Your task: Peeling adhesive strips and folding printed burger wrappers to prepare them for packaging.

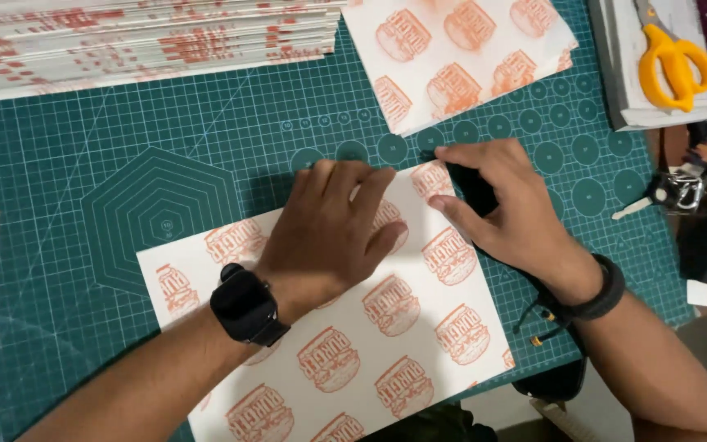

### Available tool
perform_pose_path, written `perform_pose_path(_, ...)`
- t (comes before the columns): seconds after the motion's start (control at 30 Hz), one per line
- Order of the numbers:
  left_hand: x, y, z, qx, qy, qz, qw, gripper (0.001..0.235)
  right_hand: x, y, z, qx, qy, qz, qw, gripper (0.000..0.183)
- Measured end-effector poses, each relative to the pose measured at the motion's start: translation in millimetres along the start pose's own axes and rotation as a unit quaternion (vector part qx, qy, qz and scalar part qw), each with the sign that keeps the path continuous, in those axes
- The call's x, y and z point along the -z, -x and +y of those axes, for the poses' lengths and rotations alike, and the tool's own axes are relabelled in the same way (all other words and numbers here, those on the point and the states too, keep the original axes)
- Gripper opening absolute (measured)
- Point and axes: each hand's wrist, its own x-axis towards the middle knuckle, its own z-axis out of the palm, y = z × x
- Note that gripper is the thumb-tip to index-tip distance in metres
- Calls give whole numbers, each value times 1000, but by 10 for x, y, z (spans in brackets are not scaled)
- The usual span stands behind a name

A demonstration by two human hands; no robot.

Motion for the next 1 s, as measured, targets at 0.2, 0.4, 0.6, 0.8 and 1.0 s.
perform_pose_path(0.2,18,-4,6,-33,3,31,999,40,-7,15,-7,-12,4,-12,1000,44)
perform_pose_path(0.4,65,-18,27,-67,-32,55,996,27,-4,24,-15,-28,-11,-20,999,44)
perform_pose_path(0.6,63,-12,25,-31,-43,55,997,37,-14,17,-109,54,34,79,995,24)
perform_pose_path(0.8,82,-19,8,-17,-47,75,996,25,-98,58,-56,17,7,83,996,24)
perform_pose_path(1.0,78,-36,-17,7,-3,84,996,5,-75,95,10,85,-107,140,981,20)
